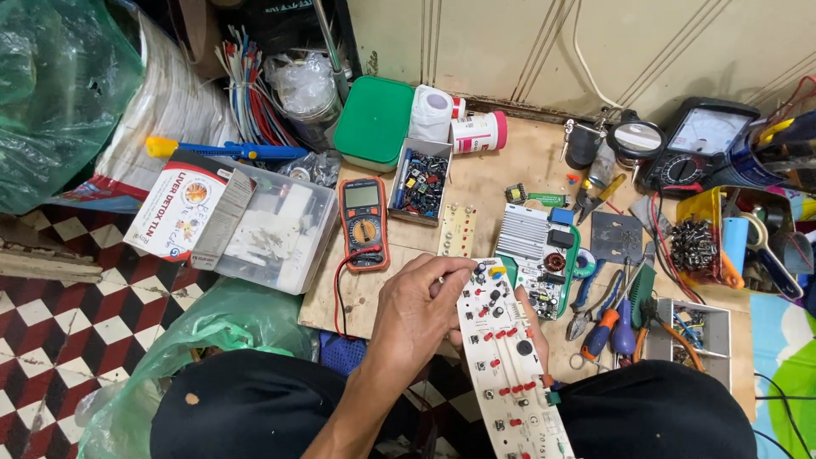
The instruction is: The person is sorting through a bag of electronic circuit boards and arranging them on a workspace for inspection.
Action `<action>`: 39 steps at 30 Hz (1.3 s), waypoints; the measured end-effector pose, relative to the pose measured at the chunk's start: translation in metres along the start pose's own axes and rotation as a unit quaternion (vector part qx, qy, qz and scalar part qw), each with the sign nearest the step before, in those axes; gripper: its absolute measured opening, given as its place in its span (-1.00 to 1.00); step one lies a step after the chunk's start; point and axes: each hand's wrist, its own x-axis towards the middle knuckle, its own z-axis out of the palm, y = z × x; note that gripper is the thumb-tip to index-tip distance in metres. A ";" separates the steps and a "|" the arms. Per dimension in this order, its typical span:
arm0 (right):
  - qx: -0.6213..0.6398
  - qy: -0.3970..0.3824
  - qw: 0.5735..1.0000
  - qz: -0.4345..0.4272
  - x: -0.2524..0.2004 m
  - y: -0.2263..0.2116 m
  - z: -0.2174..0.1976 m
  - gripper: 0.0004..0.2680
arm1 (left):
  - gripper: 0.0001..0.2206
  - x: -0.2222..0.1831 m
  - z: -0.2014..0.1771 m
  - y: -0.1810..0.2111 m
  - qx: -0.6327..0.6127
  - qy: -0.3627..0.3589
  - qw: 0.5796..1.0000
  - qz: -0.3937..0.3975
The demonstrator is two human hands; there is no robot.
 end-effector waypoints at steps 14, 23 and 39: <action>-0.082 0.334 0.922 -0.181 0.006 0.027 0.205 -0.44 | -0.72 -0.003 -0.001 -0.021 0.014 0.013 1.000 0.018; -0.374 0.412 0.797 -0.233 -0.009 0.041 0.233 -0.49 | -0.49 -0.024 -0.002 0.008 -0.125 -0.003 0.991 -0.049; -0.797 0.261 0.338 -0.428 -0.008 0.048 0.180 -0.41 | -0.18 -0.006 0.022 -0.029 -0.324 0.047 0.904 -0.273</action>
